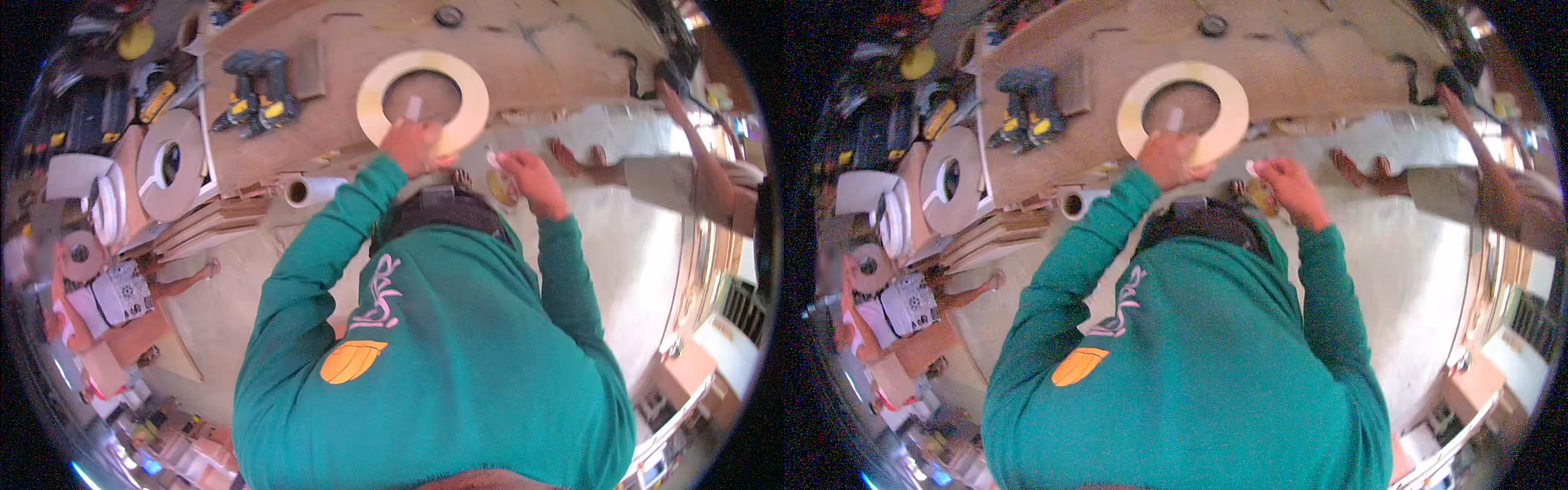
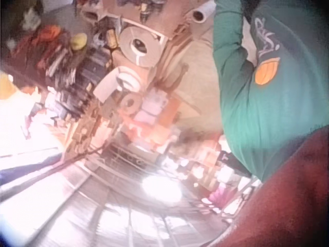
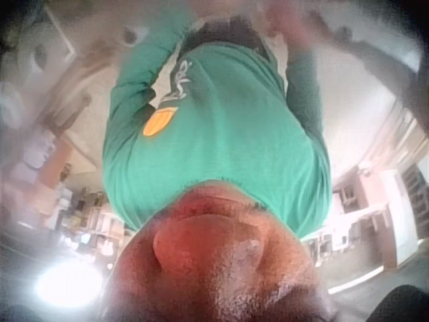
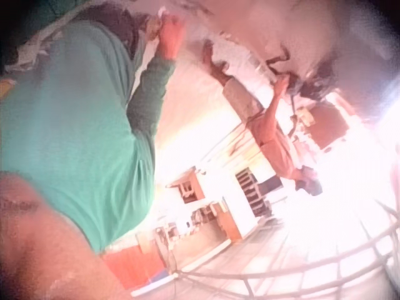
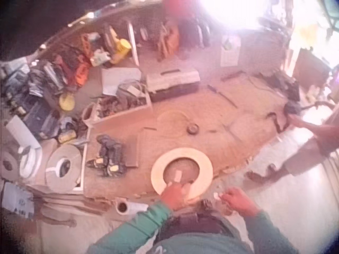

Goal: The person handles a long strip of thin wood veneer, bends it to check flexibility, and cuts it to length using a utility knife. They then place the cut piece on a large wooden panel and handle a roll of veneer tape.

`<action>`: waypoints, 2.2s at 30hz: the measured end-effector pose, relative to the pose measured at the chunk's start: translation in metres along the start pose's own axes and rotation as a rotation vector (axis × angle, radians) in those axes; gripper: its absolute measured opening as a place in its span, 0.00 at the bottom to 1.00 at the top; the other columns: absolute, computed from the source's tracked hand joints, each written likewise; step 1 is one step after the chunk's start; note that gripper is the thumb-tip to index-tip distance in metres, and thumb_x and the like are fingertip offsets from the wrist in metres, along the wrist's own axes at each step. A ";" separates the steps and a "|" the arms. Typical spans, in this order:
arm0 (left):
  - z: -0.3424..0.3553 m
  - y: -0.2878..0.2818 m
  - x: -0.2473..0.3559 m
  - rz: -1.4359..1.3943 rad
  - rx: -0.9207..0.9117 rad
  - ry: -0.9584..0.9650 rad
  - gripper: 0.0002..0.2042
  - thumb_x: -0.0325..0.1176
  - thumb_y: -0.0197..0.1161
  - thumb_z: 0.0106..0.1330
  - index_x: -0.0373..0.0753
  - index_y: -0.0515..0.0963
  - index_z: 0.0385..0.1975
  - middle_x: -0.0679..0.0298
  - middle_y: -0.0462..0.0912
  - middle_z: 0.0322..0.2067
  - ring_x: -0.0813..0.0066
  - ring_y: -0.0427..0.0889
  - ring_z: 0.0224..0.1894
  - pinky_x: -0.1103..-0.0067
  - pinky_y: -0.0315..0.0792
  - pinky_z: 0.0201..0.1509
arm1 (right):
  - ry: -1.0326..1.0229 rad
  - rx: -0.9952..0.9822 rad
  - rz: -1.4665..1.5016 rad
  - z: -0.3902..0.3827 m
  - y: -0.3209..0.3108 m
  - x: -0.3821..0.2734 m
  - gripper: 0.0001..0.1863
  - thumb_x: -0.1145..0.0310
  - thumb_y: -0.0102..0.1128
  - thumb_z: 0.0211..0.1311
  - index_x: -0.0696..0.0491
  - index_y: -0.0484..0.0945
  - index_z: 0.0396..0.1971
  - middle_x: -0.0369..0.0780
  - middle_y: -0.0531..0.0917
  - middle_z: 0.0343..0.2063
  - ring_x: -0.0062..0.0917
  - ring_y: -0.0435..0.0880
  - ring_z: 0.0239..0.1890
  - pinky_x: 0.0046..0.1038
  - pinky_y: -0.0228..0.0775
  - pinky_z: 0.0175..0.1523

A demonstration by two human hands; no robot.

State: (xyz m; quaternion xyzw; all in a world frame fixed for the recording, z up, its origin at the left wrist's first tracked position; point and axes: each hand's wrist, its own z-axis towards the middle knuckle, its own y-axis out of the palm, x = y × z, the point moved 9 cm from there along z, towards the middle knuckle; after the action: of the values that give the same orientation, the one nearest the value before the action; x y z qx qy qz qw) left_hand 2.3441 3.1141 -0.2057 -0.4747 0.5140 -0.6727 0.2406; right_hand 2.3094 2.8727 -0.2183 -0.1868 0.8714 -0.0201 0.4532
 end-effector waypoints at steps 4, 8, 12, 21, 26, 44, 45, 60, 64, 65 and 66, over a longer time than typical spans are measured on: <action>-0.002 -0.047 -0.015 0.010 0.169 -0.039 0.31 0.64 0.73 0.58 0.39 0.84 0.44 0.52 0.89 0.37 0.50 0.88 0.41 0.57 0.76 0.48 | -0.018 0.049 0.106 -0.003 -0.013 -0.008 0.19 0.53 0.67 0.75 0.55 0.83 0.49 0.34 0.82 0.33 0.17 0.77 0.29 0.24 0.70 0.32; 0.002 -0.076 -0.051 0.133 0.188 -0.028 0.32 0.64 0.73 0.58 0.38 0.84 0.48 0.52 0.89 0.38 0.51 0.88 0.42 0.57 0.75 0.49 | -0.050 0.092 0.134 -0.003 -0.019 -0.013 0.18 0.55 0.68 0.75 0.55 0.83 0.48 0.34 0.82 0.32 0.17 0.75 0.25 0.23 0.69 0.30; -0.002 -0.058 -0.043 0.080 0.135 -0.058 0.32 0.63 0.72 0.59 0.38 0.84 0.49 0.52 0.90 0.40 0.51 0.89 0.42 0.57 0.74 0.50 | -0.046 0.107 0.103 -0.006 -0.027 -0.016 0.18 0.55 0.67 0.75 0.56 0.83 0.48 0.34 0.82 0.32 0.16 0.75 0.23 0.23 0.68 0.29; 0.053 -0.009 -0.080 0.212 0.165 -0.075 0.38 0.67 0.70 0.61 0.37 0.83 0.57 0.47 0.87 0.49 0.49 0.84 0.55 0.54 0.74 0.61 | -0.086 0.142 0.147 -0.003 -0.061 -0.012 0.18 0.56 0.67 0.76 0.57 0.83 0.51 0.35 0.84 0.32 0.15 0.75 0.23 0.21 0.67 0.29; 0.080 -0.026 -0.129 0.179 0.070 -0.184 0.40 0.65 0.74 0.59 0.38 0.82 0.62 0.49 0.81 0.59 0.44 0.77 0.63 0.54 0.72 0.67 | -0.130 0.110 0.168 -0.004 -0.071 -0.022 0.19 0.57 0.65 0.78 0.57 0.81 0.56 0.35 0.85 0.35 0.14 0.76 0.26 0.21 0.68 0.30; -0.002 -0.051 -0.088 -0.029 0.421 -0.202 0.35 0.43 0.75 0.62 0.39 0.74 0.69 0.53 0.75 0.64 0.49 0.73 0.67 0.55 0.67 0.71 | -0.303 -0.078 -0.333 0.047 0.016 -0.076 0.18 0.54 0.59 0.80 0.54 0.84 0.50 0.46 0.90 0.38 0.36 0.87 0.34 0.38 0.79 0.41; 0.016 -0.058 -0.087 0.001 0.396 -0.180 0.35 0.42 0.75 0.61 0.40 0.73 0.70 0.53 0.75 0.64 0.49 0.72 0.68 0.54 0.67 0.72 | -0.269 -0.067 -0.496 0.066 0.021 -0.087 0.20 0.52 0.58 0.79 0.54 0.84 0.51 0.49 0.90 0.40 0.45 0.89 0.37 0.44 0.80 0.44; 0.069 -0.006 -0.123 0.138 0.009 -0.119 0.35 0.51 0.75 0.63 0.36 0.74 0.64 0.47 0.76 0.58 0.46 0.74 0.64 0.49 0.67 0.66 | -0.092 0.007 -0.516 0.247 0.071 -0.100 0.20 0.53 0.65 0.71 0.57 0.91 0.35 0.46 0.91 0.32 0.33 0.88 0.31 0.40 0.80 0.34; 0.059 -0.017 -0.111 -0.071 0.179 0.038 0.34 0.48 0.76 0.64 0.34 0.74 0.64 0.45 0.77 0.55 0.43 0.76 0.59 0.54 0.71 0.63 | 0.057 -0.177 0.043 0.204 0.068 -0.077 0.17 0.51 0.65 0.76 0.51 0.86 0.35 0.30 0.81 0.23 0.17 0.65 0.16 0.27 0.59 0.19; 0.063 -0.016 -0.112 -0.072 0.165 0.031 0.34 0.48 0.76 0.64 0.34 0.74 0.64 0.45 0.77 0.54 0.43 0.76 0.58 0.55 0.71 0.62 | 0.039 -0.188 0.079 0.200 0.067 -0.078 0.17 0.51 0.65 0.77 0.50 0.85 0.36 0.29 0.80 0.23 0.15 0.64 0.16 0.25 0.59 0.19; 0.065 -0.020 -0.112 -0.069 0.150 0.018 0.34 0.48 0.76 0.64 0.34 0.74 0.65 0.45 0.77 0.54 0.42 0.76 0.58 0.55 0.72 0.61 | 0.019 -0.206 0.116 0.194 0.070 -0.082 0.17 0.51 0.65 0.77 0.50 0.85 0.37 0.29 0.79 0.23 0.14 0.64 0.16 0.24 0.58 0.19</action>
State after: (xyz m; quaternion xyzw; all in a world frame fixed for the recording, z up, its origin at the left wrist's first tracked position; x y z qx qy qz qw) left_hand 2.4531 3.1822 -0.2299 -0.4668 0.4477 -0.7214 0.2475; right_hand 2.4850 2.9915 -0.2827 -0.1816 0.8825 0.0941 0.4235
